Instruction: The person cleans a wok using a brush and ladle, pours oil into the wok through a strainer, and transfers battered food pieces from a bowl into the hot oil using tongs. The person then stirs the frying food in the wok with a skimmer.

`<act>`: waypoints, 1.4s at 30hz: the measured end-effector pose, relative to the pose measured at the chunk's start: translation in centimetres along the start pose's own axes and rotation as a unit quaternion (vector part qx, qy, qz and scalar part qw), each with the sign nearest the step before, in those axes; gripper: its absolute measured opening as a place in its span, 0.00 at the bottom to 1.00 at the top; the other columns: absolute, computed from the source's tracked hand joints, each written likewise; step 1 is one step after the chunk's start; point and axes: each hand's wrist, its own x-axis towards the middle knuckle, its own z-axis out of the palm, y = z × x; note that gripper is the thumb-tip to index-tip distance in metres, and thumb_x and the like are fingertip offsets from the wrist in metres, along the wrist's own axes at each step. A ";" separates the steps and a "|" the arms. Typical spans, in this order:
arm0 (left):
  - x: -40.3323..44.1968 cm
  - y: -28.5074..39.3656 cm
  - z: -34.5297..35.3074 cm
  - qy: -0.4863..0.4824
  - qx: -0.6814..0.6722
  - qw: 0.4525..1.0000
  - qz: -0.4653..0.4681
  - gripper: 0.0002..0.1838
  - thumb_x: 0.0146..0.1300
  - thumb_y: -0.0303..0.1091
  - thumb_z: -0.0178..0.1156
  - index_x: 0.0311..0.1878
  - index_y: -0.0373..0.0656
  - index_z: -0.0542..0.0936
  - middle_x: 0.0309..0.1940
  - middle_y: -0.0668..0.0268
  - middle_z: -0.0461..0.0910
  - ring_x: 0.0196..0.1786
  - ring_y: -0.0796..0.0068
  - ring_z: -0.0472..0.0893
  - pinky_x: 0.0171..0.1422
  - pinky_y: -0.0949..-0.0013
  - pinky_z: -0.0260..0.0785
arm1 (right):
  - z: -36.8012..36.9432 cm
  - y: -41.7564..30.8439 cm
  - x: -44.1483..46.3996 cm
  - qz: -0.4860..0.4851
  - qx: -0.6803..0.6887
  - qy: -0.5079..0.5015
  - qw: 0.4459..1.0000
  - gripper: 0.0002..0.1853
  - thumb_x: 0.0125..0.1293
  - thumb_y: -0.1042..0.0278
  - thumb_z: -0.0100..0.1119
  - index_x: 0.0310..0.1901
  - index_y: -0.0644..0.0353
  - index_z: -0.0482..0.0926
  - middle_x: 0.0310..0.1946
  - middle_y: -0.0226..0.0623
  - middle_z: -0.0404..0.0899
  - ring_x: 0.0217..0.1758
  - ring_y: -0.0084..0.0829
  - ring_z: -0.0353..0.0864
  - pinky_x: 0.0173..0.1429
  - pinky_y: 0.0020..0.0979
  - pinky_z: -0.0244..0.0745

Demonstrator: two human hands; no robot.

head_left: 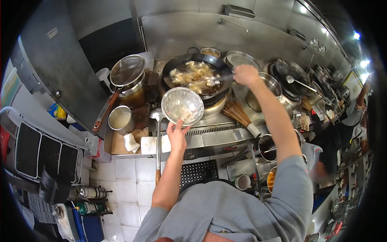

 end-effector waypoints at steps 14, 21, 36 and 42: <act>-3.2 4.0 -2.6 -0.019 -0.001 0.999 0.038 0.08 0.68 0.28 0.55 0.47 0.37 0.76 0.45 0.63 0.78 0.47 0.71 0.79 0.47 0.61 0.79 | 13.7 -2.0 -2.9 0.180 0.265 0.170 0.932 0.17 0.63 0.54 0.56 0.44 0.59 0.83 0.39 0.53 0.82 0.44 0.52 0.82 0.50 0.46 0.76; -3.3 2.2 -2.8 -0.118 0.084 0.988 0.052 0.12 0.68 0.30 0.54 0.51 0.34 0.77 0.66 0.66 0.55 0.50 0.75 0.78 0.45 0.69 0.82 | -1.1 -3.8 -12.6 -0.127 0.294 0.116 0.940 0.14 0.60 0.59 0.61 0.43 0.57 0.83 0.33 0.49 0.82 0.39 0.49 0.81 0.46 0.43 0.74; -1.4 0.2 -0.5 -0.098 0.025 0.995 0.000 0.11 0.68 0.26 0.52 0.51 0.32 0.75 0.64 0.65 0.57 0.49 0.70 0.79 0.45 0.62 0.83 | -8.7 -1.0 -9.2 -0.069 0.161 0.069 0.982 0.09 0.58 0.62 0.61 0.37 0.53 0.85 0.30 0.44 0.83 0.37 0.45 0.82 0.41 0.44 0.76; -0.4 -0.2 -1.3 -0.048 0.020 0.999 -0.008 0.09 0.68 0.26 0.53 0.48 0.36 0.75 0.44 0.61 0.77 0.47 0.68 0.79 0.45 0.60 0.82 | -5.1 1.3 -3.4 -0.038 0.047 0.086 0.995 0.10 0.58 0.59 0.59 0.36 0.52 0.86 0.35 0.43 0.84 0.40 0.43 0.84 0.45 0.42 0.78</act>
